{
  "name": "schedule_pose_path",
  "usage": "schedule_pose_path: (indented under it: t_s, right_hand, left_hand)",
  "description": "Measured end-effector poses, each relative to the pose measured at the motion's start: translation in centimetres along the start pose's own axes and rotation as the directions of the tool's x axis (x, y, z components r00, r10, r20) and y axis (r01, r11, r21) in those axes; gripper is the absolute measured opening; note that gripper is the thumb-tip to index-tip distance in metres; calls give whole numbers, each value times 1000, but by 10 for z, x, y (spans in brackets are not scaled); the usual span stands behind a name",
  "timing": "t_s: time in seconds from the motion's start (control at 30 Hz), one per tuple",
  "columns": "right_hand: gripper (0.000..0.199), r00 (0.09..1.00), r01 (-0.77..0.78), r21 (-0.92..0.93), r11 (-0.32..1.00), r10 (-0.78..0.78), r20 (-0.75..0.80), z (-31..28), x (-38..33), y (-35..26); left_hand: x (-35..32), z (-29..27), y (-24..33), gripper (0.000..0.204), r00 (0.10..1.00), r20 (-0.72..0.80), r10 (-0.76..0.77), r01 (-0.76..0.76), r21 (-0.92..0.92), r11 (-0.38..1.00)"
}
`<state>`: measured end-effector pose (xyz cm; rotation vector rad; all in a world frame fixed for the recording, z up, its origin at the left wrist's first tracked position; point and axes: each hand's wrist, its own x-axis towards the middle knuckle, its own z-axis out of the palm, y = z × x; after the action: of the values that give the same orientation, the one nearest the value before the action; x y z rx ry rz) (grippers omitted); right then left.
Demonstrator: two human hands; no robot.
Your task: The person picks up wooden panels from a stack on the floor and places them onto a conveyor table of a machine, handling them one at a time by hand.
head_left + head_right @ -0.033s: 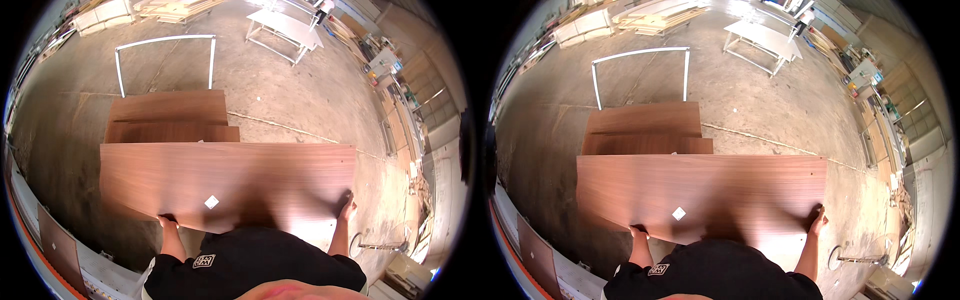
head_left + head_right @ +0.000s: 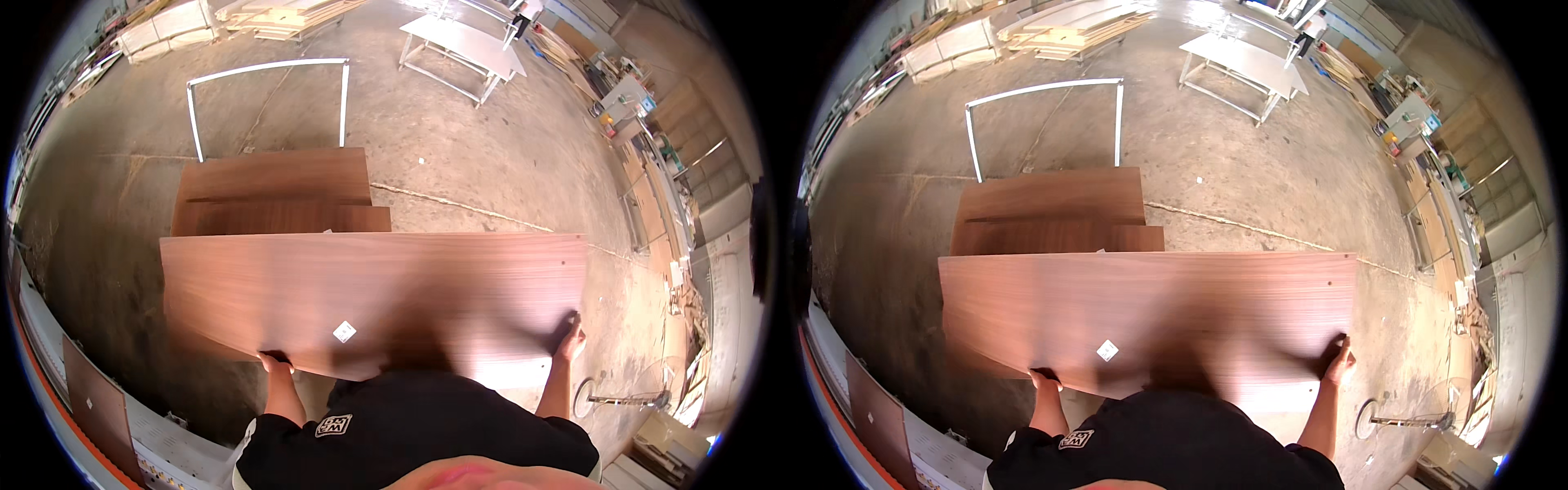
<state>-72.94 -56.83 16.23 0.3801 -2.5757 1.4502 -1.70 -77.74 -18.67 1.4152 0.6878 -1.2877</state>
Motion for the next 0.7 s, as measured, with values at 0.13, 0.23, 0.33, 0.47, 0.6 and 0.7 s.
schedule_pose_path:
  t_s: [0.13, 0.23, 0.33, 0.47, 0.6, 0.7]
  right_hand:
    - [63, 999, -1, 368, 930, 21, -50, -19, 18, -5]
    - [60, 996, -36, 594, 804, 79, -47, -35, 23, 8]
    - [83, 996, -82, 737, 670, 34, 80, -22, 72, 48]
    - [74, 996, -36, 710, 703, -32, 83, 7, 169, 47]
    - [58, 716, 684, -37, 728, -681, -157, 68, 166, -76]
    - [52, 240, 922, 276, 273, -960, 146, 100, 120, -148]
  left_hand:
    - [-37, 23, -21, 84, 953, 299, 35, -11, -80, 997]
    - [-94, 15, -22, 91, 852, 517, 83, 6, -168, 986]
    - [-111, 16, -36, 100, 670, 713, 206, -39, -244, 969]
    - [-187, 26, -60, 110, 715, 648, 262, -156, -218, 963]
    - [-209, 2, -70, 112, 642, 634, 431, -266, -343, 901]
    - [-260, 1, -96, 111, 580, 635, 509, -283, -429, 858]
